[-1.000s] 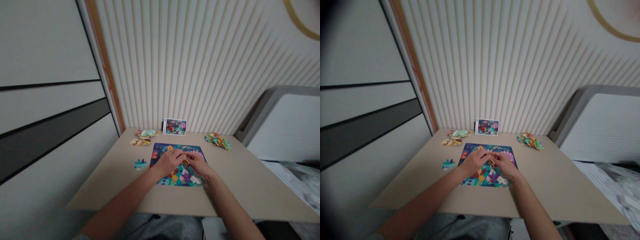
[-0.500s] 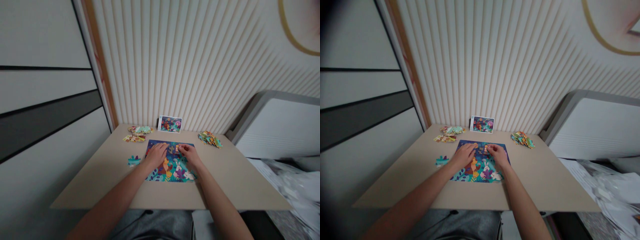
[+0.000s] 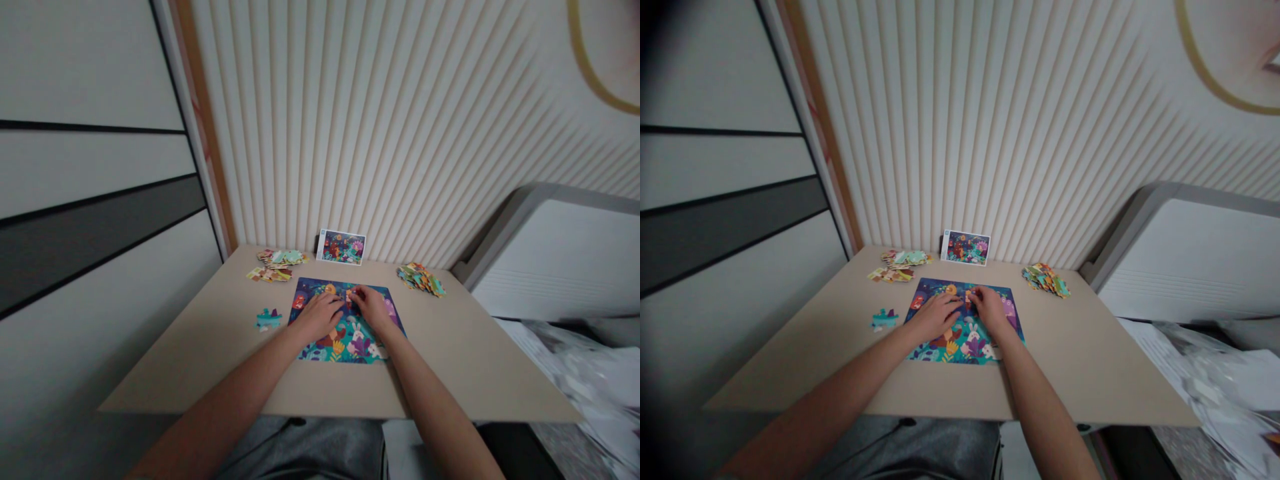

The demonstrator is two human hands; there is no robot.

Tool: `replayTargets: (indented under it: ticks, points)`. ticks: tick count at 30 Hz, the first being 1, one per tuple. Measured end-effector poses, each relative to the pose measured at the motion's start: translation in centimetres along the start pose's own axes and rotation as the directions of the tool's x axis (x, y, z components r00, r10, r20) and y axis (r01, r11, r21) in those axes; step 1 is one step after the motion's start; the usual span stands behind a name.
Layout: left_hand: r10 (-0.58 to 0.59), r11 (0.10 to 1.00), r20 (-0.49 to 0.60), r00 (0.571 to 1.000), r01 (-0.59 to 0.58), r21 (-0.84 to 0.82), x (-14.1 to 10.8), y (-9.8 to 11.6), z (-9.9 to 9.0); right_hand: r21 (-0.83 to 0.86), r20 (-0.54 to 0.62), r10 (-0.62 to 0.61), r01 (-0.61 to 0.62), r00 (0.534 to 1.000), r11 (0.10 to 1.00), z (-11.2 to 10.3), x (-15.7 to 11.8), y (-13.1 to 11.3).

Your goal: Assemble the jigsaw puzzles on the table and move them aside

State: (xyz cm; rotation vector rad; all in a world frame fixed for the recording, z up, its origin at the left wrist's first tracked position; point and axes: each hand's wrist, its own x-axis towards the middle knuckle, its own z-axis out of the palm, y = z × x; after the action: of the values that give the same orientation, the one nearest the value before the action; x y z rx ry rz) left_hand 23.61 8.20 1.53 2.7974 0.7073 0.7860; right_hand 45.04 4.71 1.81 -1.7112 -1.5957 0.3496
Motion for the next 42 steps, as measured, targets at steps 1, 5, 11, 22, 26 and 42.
replayTargets:
  ticks: [1, 5, 11, 22, 26, 42]
  points:
    - [-0.001, 1.0, 0.005, 1.0, 0.001, 0.0, -0.1, 0.0, 0.0, -0.027, 0.005, -0.006, 0.006, 1.0, 1.0, 0.0, 0.1, 0.1]
    - [-0.007, 1.0, 0.021, 1.0, 0.007, 0.002, -0.2, -0.2, 0.2, -0.115, 0.035, -0.031, 0.035, 0.999, 0.993, 0.2, 0.5, 0.5]
    - [0.006, 1.0, 0.048, 0.999, -0.006, 0.0, 0.0, 0.0, 0.2, -0.271, -0.014, -0.117, 0.109, 0.993, 0.956, 0.2, 0.1, 0.6]
    - [-0.006, 1.0, 0.112, 0.994, 0.003, 0.029, 0.0, -0.4, 0.9, -0.377, 0.172, -0.252, 0.3, 0.952, 0.876, -1.1, -2.6, -1.1]
    - [0.004, 1.0, 0.129, 0.992, -0.007, 0.027, 0.2, -0.8, 1.0, -0.388, 0.169, -0.255, 0.302, 0.952, 0.871, -0.8, -3.5, -1.3]
    - [-0.337, 0.922, 0.227, 0.914, 0.272, 0.276, -11.0, -6.3, -9.7, -0.327, 0.151, -0.236, 0.274, 0.96, 0.904, -0.2, -3.5, -0.2]
